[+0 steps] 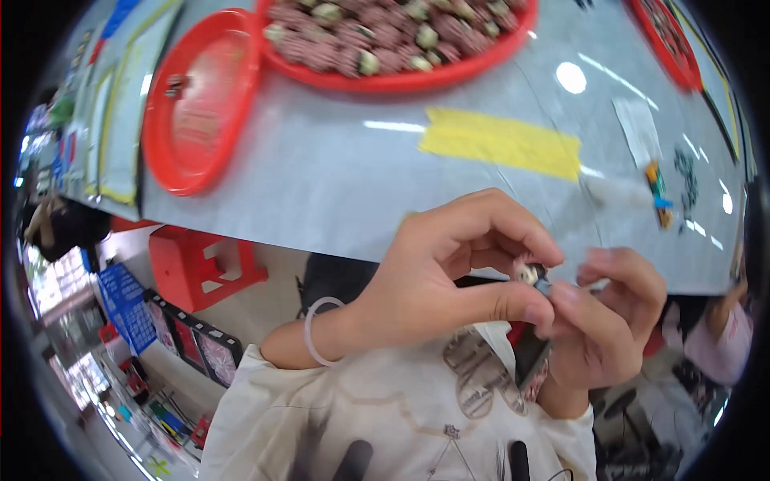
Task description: The person assembles small plastic figurine parts by applying glue from a glue bottle to the heads of the figurines, then attaching hair and hat pieces by hand.
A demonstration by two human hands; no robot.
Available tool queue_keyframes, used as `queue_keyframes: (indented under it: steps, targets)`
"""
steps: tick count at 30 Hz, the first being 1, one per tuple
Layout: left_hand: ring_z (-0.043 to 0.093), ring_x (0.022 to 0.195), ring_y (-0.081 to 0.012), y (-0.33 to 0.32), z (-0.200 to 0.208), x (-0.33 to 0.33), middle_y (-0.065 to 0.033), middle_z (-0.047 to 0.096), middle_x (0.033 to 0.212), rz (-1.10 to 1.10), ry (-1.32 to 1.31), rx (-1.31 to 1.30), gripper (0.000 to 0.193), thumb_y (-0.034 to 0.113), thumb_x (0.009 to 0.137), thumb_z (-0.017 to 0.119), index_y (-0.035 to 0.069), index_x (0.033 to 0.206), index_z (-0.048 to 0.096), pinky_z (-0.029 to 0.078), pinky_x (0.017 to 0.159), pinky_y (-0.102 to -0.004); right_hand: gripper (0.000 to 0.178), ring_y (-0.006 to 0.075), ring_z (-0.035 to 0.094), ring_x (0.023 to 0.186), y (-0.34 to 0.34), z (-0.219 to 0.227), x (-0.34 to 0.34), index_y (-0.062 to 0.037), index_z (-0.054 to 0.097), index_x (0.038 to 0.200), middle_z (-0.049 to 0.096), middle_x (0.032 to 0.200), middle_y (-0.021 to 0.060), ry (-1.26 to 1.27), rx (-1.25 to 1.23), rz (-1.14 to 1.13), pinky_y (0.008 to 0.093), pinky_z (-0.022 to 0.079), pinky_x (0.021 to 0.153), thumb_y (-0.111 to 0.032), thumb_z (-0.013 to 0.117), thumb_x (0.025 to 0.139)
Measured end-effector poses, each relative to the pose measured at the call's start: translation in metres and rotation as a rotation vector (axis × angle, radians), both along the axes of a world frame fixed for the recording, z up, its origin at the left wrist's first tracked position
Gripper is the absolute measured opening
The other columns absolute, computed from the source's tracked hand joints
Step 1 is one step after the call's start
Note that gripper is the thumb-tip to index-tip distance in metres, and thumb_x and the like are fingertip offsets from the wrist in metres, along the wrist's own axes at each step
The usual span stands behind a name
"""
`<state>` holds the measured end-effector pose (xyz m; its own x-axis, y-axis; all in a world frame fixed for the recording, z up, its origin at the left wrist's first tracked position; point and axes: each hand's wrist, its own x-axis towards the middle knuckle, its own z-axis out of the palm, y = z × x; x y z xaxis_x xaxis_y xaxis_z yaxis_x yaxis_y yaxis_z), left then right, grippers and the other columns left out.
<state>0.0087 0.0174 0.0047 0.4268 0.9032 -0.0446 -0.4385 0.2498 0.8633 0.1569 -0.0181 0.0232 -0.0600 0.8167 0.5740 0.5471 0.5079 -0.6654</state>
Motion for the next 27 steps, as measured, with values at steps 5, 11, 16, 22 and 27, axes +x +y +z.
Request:
queue_keyframes:
  steps: [5,11,16,22,27]
  targets:
    - [0.049,0.088,-0.0180,0.044,0.026,-0.078,-0.0126,0.053,0.095,0.717,0.629,0.530,0.028,0.010,0.076,0.046,-0.005,0.100,0.048,0.039,0.078,-0.0272,0.033,0.0192,0.045,0.072,-0.009,0.001,0.027,-0.0049,0.056,0.087,0.047,0.089,0.0148,0.024,-0.042,-0.047,0.0239,0.037,0.052,-0.033,0.058,0.071]
    - [0.051,0.086,-0.0165,0.086,0.047,-0.107,-0.0089,0.055,0.089,0.631,1.286,0.934,0.020,0.005,0.077,0.046,-0.002,0.095,0.051,0.038,0.076,-0.0257,0.028,0.0182,0.044,0.069,-0.001,-0.005,0.041,0.0024,0.053,0.088,0.049,0.086,0.0146,0.231,-0.109,-0.162,0.0234,0.036,0.055,-0.023,0.052,0.077]
    - [0.052,0.084,-0.0189,0.115,0.041,-0.053,-0.0093,0.054,0.086,0.248,1.358,0.999,0.019,0.007,0.074,0.050,0.003,0.093,0.051,0.039,0.074,-0.0272,0.018,0.0159,0.043,0.067,-0.001,-0.003,0.041,0.0039,0.052,0.087,0.049,0.082,0.0134,0.263,-0.154,-0.180,0.0229,0.035,0.056,-0.011,0.051,0.076]
    - [0.053,0.077,-0.0145,0.122,0.049,-0.064,-0.0045,0.054,0.084,0.224,1.428,0.922,0.017,0.006,0.072,0.053,0.003,0.089,0.051,0.041,0.067,-0.0246,0.015,0.0122,0.043,0.071,-0.007,-0.010,0.073,0.0039,0.051,0.090,0.050,0.087,0.0099,0.291,-0.143,-0.313,0.0219,0.035,0.063,-0.002,0.046,0.077]
    - [0.052,0.080,-0.0124,0.098,0.045,-0.059,-0.0086,0.054,0.094,0.361,0.831,0.692,0.016,0.007,0.075,0.051,0.002,0.091,0.051,0.041,0.069,-0.0231,0.025,0.0150,0.047,0.089,0.013,-0.009,0.065,0.0043,0.047,0.100,0.051,0.097,0.0104,0.154,-0.243,-0.344,0.0250,0.034,0.081,-0.001,0.048,0.075]
